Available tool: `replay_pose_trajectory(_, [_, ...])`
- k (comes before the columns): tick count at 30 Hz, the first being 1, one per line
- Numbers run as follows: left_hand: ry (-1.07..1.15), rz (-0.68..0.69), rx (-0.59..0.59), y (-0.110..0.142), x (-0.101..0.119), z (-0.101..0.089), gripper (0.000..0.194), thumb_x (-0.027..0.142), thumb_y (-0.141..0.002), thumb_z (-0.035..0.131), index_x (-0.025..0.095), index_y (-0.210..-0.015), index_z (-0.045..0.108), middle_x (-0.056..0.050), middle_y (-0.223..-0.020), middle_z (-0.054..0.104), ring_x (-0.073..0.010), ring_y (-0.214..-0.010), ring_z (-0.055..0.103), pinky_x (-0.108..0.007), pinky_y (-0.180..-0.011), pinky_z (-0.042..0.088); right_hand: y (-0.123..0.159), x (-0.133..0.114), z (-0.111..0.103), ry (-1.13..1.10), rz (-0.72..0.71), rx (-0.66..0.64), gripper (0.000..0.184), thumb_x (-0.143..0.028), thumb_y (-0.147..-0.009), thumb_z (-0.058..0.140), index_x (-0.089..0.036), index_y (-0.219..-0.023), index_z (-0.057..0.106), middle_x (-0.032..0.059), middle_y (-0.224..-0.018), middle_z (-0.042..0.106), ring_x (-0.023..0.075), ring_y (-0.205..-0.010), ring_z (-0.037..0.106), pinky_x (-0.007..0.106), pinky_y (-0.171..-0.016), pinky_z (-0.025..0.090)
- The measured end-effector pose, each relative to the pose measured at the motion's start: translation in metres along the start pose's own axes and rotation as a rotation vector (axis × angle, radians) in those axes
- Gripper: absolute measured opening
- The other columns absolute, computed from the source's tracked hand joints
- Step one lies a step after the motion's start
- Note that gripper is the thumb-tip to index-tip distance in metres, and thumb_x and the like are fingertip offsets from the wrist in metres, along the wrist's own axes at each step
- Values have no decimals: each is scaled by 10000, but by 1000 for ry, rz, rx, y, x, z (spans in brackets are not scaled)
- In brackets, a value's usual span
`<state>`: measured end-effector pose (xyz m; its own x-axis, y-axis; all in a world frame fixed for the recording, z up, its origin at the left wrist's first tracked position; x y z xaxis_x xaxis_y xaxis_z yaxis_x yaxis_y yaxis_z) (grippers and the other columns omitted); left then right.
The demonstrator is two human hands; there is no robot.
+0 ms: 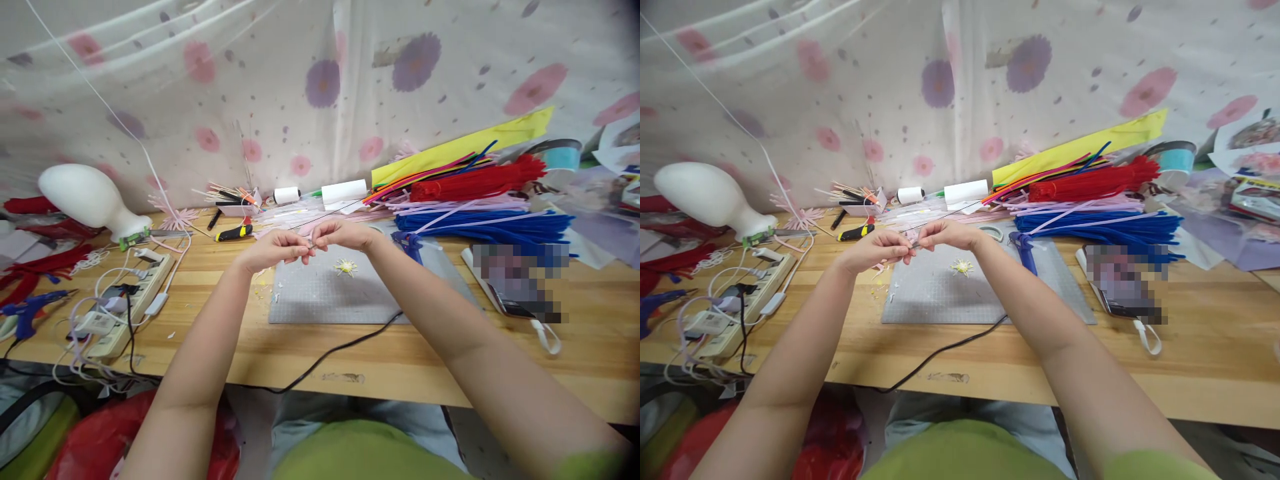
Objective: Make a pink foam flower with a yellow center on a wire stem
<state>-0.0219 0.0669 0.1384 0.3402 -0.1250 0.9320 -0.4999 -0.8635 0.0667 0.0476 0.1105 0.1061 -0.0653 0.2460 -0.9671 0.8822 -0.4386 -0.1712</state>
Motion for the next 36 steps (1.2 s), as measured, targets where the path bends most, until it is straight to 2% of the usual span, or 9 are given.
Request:
replay_pose_trajectory(4, [-368,-179,93,1,-20,-19,196,297,-748,601,158,-756,739,-35,-705,681,-59,-479,447,-198,-472,343,5,3,-25,451,189,116,200,-345,-770,622,-150,-734,649,-3,-671,610,113,-650,501,248,-631,348])
replay_pose_trajectory(8, [-777,-399,280,-6,-41,-33,239,313,-773,532,199,-752,741,-29,-684,686,-128,-565,549,-236,-532,373,0,3,-26,876,321,256,142,-207,-791,547,-167,-720,664,2,-703,669,114,-630,523,236,-589,311])
replay_pose_trajectory(11, [-1000,-500,443,-10,-47,-42,289,304,-806,467,222,-854,741,-78,-853,720,-211,-798,637,-281,-639,420,-3,9,-17,952,359,314,179,-171,-814,499,-176,-806,678,3,-736,701,124,-689,571,225,-612,326])
replay_pose_trajectory(15, [-1052,-689,577,2,-68,-64,357,349,-837,423,210,-986,717,-146,-1024,700,-273,-950,640,-326,-704,443,-1,17,-13,992,383,307,195,-163,-822,491,-175,-851,684,19,-772,712,133,-733,600,219,-638,347])
replay_pose_trajectory(20, [-1108,-601,512,6,-80,-66,422,478,-857,378,242,-938,719,-121,-948,712,-269,-902,646,-321,-695,427,-5,20,-47,1132,396,329,244,-206,-844,489,-198,-975,695,66,-979,703,193,-897,601,267,-738,388])
replay_pose_trajectory(25, [-1215,-321,432,-3,-71,-34,384,406,-850,410,193,-803,726,-135,-808,705,-255,-799,643,-317,-670,384,-14,22,-108,1120,307,611,375,-200,-804,596,-143,-1173,633,136,-1173,638,268,-1168,475,376,-986,342])
replay_pose_trajectory(28, [-1240,-118,365,-8,-67,-8,306,315,-804,452,176,-753,719,-131,-762,696,-245,-744,627,-317,-643,368,-3,39,-117,745,347,779,319,-210,-822,588,-135,-1129,632,113,-1087,673,218,-1027,569,357,-920,415])
replay_pose_trajectory(32, [-1171,200,163,-16,-61,44,211,254,-705,519,157,-659,701,-133,-663,662,-239,-656,593,-334,-615,365,-8,69,-45,-16,372,476,207,-298,-826,610,-140,-950,660,97,-982,702,93,-636,581,232,-625,472])
replay_pose_trajectory(36, [-1099,463,-110,-19,-55,108,169,234,-637,538,151,-573,671,-144,-594,634,-228,-570,541,-360,-589,371,-12,71,22,-380,400,232,176,-298,-821,627,-138,-892,649,51,-846,709,13,-419,371,152,-402,332])
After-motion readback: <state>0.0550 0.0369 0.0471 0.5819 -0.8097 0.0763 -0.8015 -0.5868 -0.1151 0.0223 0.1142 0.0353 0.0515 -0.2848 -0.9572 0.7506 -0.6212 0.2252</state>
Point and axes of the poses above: each hand's wrist, its own y-axis away from the middle knuckle, its own z-axis out of the palm, x = y × z, the point moved 9 cm from there along -y, towards the middle knuckle
